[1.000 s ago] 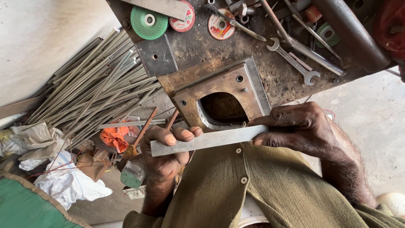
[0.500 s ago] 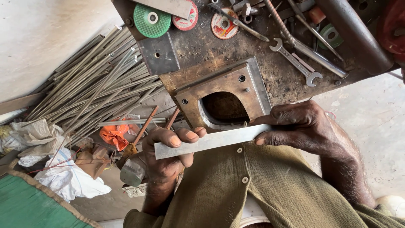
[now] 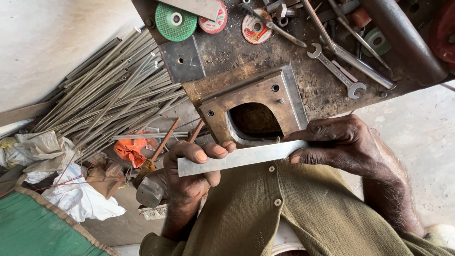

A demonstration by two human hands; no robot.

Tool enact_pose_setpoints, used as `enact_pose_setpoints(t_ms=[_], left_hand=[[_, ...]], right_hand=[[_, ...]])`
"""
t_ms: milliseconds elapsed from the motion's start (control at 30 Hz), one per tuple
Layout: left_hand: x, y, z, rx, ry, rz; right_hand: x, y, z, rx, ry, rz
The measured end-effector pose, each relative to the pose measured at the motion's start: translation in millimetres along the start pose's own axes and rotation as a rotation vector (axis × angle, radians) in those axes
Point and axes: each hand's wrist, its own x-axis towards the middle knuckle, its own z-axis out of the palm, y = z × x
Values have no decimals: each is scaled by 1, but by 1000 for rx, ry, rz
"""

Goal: The person holds a flat metal strip against a square metal mold plate on a cluttered workbench, comparing and repositioning the strip along the mold's cutout edge. They pick up a file and a hammer, tap and work the strip, then repeatedly place the strip into the mold cavity and lift the mold to check the fit.

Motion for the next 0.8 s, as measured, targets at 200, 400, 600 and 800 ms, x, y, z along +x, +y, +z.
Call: enact_pose_setpoints(t_ms=[200,400,600,800], left_hand=[[48,5,27,40,26,93],[59,-47,-2,249,150,-99],[71,-63,1,487,307,-269],[68,-62,-26,645,428,-199]], right_hand=[[3,9,7,93,23,227],[36,30,55,593,293,149],[65,14,98,719,351,44],[68,26,111,430,237,-61]])
